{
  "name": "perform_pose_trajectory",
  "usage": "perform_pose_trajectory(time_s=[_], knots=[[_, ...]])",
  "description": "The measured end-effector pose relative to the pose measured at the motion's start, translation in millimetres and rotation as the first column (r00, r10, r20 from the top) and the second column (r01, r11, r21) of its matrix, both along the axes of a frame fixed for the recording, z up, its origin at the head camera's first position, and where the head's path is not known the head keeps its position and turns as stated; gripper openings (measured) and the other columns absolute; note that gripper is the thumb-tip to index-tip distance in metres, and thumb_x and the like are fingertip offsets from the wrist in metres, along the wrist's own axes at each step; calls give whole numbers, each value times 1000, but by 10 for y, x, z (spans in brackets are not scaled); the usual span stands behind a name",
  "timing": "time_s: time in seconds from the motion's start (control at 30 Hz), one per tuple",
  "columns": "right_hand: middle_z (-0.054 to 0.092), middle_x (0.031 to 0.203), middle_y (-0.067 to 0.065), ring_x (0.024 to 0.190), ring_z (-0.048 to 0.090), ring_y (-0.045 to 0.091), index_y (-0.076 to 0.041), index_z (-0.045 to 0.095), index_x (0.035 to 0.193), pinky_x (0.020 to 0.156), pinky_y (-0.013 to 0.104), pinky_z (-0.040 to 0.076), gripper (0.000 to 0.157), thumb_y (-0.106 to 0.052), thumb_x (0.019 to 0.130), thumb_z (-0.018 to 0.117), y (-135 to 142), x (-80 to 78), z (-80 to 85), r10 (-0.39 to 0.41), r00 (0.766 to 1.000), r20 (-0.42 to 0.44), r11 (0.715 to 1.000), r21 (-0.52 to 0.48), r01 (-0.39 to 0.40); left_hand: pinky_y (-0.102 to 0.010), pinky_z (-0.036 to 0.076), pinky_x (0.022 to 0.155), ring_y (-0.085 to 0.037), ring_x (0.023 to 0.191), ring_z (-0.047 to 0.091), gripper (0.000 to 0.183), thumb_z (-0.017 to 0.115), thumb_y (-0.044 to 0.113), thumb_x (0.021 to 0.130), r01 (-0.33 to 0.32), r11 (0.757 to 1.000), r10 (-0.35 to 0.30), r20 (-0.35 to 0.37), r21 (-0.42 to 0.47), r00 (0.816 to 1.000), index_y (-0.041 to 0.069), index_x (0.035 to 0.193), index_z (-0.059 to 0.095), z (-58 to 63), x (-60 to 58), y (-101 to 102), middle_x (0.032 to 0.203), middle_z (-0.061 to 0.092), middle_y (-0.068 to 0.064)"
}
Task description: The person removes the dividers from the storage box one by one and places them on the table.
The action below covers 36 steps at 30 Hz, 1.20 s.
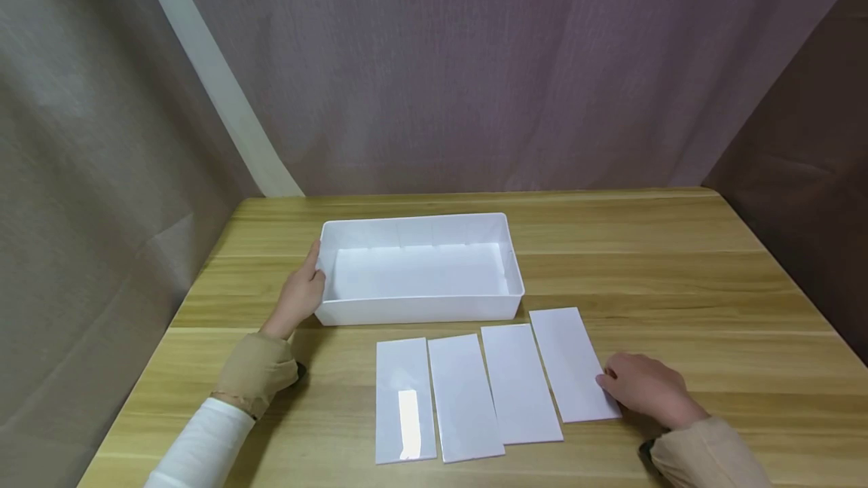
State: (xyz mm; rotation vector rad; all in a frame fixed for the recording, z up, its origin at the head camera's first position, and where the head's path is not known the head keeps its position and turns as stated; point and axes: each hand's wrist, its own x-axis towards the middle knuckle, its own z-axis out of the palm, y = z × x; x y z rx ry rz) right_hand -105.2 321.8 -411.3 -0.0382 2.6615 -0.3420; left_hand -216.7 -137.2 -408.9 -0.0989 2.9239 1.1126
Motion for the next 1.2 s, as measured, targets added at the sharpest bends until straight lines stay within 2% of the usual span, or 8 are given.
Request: perform_pose_trajectory(time_s=[0.1,0.27,0.37,0.53,0.63,0.77,1.03,1.2], knots=[[42,60,0,56,39,14,-11,49,67,50,27,28,23,-23,87,49,-13,-7,7,-5,999,-40,1000,2,5,-42,43,74,-30,74,49,55,28,14,91,-2,1000,2,-13,2,1000,14,143,10,-9,-3,-7,134,38,-23],[40,59,-1,56,37,15,-11,46,64,50,27,27,27,-23,88,47,-58,-29,21,-18,992,-121,1000,-11,17,-33,38,55,-23,55,38,55,29,15,91,-17,1000,17,-17,4,1000,16,143,12,-11,-8,-21,124,48,-25],[40,58,0,54,37,15,-10,47,64,48,27,27,28,-22,89,44,-107,-48,34,-27,987,-161,999,-32,22,-29,34,52,-21,53,35,55,29,16,90,-17,1000,17,-19,-2,1000,15,143,14,-7,-11,-30,119,51,-26],[41,55,-1,51,37,13,-11,48,64,46,26,27,28,-20,90,43,-216,-96,76,-9,963,-271,997,-72,-11,-30,35,51,-21,52,35,54,29,20,91,-27,1000,27,-20,-4,999,16,143,14,-7,-25,-36,91,57,-26],[39,54,-2,50,35,12,-11,48,63,46,26,26,29,-20,91,44,-276,-134,115,18,926,-376,995,-82,-52,-37,41,60,-26,60,46,54,29,22,92,-36,999,35,-46,-12,998,16,143,15,-8,-31,-39,99,59,-26],[37,52,-3,48,33,10,-12,48,62,45,24,25,33,-23,92,44,-347,-184,177,40,877,-480,992,-83,-91,-47,42,79,-36,91,55,53,31,25,93,-44,999,42,-99,-21,994,13,142,19,-2,-29,-38,126,49,-20],[34,51,-6,47,30,7,-14,43,60,45,21,25,32,-21,91,47,-534,-224,306,83,802,-591,980,-98,-174,-47,29,101,-34,124,35,52,32,27,93,-35,999,34,-154,-7,988,9,141,23,9,-37,-48,138,36,-16],[38,53,-6,49,33,7,-13,52,66,47,21,27,26,-20,90,47,-644,-238,373,79,783,-617,974,-119,-193,-44,22,105,-30,130,26,52,30,28,94,-22,1000,21,-144,-3,989,8,141,22,38,-42,-48,144,26,-13]])
